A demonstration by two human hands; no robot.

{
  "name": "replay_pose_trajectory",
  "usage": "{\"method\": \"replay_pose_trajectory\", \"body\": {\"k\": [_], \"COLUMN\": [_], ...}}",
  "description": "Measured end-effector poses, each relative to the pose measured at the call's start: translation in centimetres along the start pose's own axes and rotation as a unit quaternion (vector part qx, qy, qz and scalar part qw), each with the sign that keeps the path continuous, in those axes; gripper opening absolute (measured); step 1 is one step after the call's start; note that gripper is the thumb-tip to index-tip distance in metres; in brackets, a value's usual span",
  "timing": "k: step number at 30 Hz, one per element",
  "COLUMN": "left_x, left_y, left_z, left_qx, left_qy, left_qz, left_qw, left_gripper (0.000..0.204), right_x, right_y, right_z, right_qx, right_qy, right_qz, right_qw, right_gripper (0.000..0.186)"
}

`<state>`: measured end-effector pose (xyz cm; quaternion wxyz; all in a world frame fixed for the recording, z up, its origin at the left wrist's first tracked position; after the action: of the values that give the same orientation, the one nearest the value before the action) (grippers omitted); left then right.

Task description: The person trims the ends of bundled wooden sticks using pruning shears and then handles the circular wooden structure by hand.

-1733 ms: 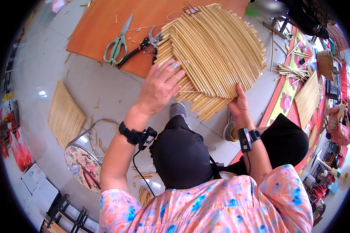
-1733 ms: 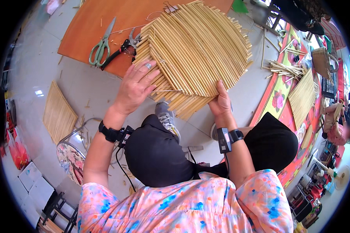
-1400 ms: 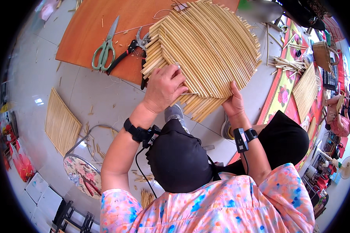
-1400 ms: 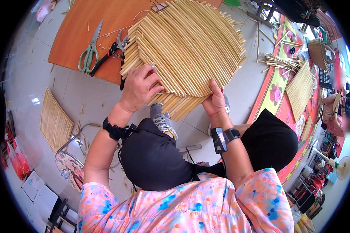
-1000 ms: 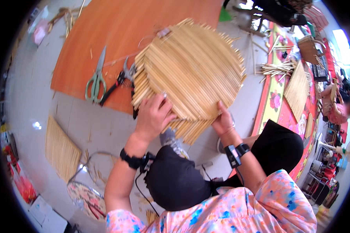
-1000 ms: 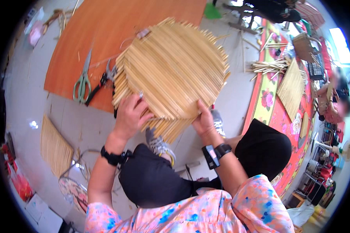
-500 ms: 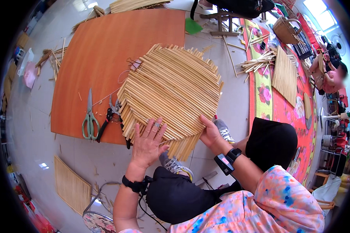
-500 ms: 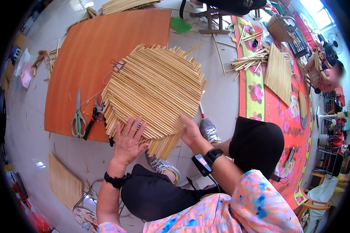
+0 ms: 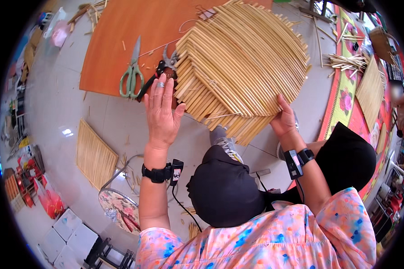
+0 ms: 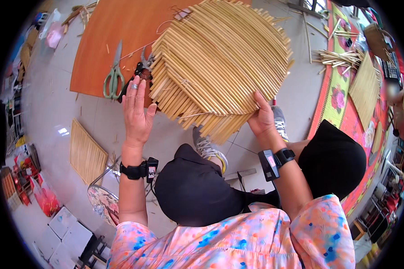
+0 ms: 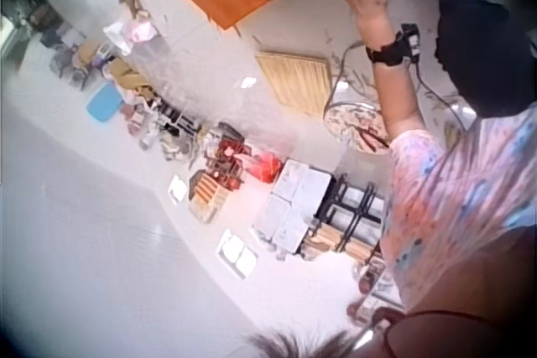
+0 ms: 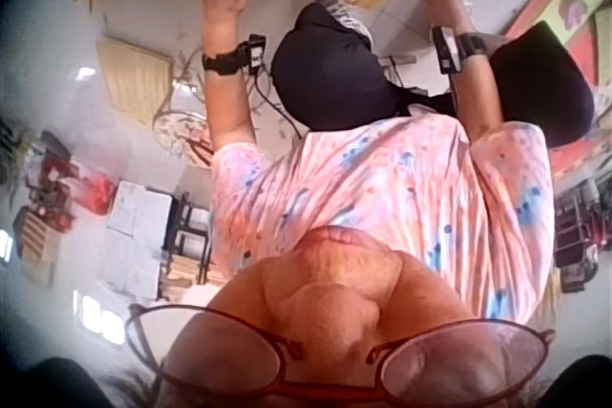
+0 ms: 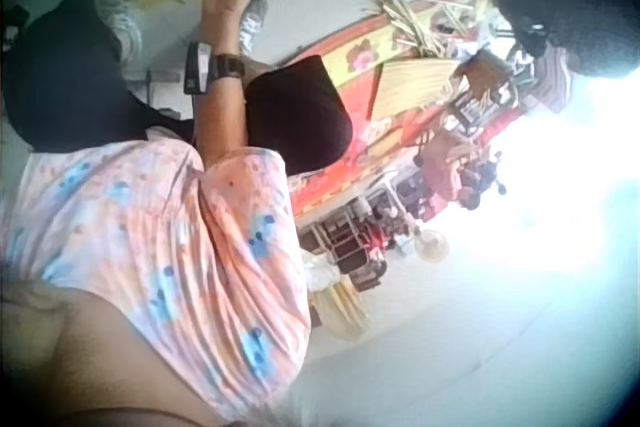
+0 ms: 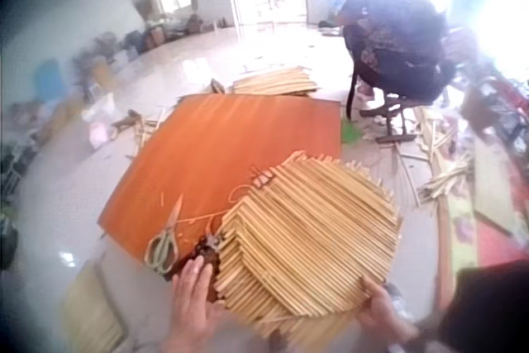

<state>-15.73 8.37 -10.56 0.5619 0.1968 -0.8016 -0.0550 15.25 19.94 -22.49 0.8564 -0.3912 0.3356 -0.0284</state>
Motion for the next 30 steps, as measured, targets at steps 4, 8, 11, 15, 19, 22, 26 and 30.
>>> {"method": "replay_pose_trajectory", "body": {"k": [4,8,11,15,19,22,26,30], "left_x": [1.0,1.6,2.4,1.7,1.4,1.4,1.3,1.0], "left_y": [-1.1,0.0,1.0,2.2,2.5,3.4,3.4,4.3], "left_z": [2.1,5.9,8.6,11.6,12.9,12.1,14.7,15.6], "left_qx": [0.040,0.072,0.083,0.104,0.126,0.115,0.146,0.130], "left_qy": [0.015,0.048,0.089,0.089,0.128,0.158,0.167,0.226], "left_qz": [-0.053,-0.124,-0.144,-0.130,-0.089,-0.080,-0.034,0.043], "left_qw": [0.998,0.989,0.982,0.982,0.980,0.977,0.974,0.964], "left_gripper": [0.058,0.053,0.051,0.053,0.052,0.051,0.047,0.044], "right_x": [0.0,0.4,0.8,2.2,2.2,2.5,2.1,0.4], "right_y": [-0.2,0.1,0.6,1.2,1.1,1.1,1.0,-0.5], "right_z": [-0.2,0.2,-0.2,0.0,-0.5,-0.2,-0.4,-0.1], "right_qx": [-0.001,0.006,0.002,0.020,0.013,0.017,-0.006,-0.045], "right_qy": [-0.005,-0.011,-0.013,-0.010,-0.014,-0.020,-0.032,-0.025], "right_qz": [-0.017,-0.034,-0.031,-0.034,-0.034,-0.039,-0.035,0.013], "right_qw": [1.000,0.999,0.999,0.999,0.999,0.999,0.999,0.999], "right_gripper": [0.044,0.046,0.047,0.049,0.050,0.050,0.048,0.047]}}
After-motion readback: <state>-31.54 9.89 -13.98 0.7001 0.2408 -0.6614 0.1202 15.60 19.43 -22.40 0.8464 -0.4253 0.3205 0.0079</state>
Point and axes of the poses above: each hand's wrist, its own y-axis towards the middle knuckle, its own x-axis out of the back of the hand, z = x × y, the point moved 5 cm from there along y, towards the middle knuckle, and after that the axes turned 7 degrees about -z, right-handed, at the moved point
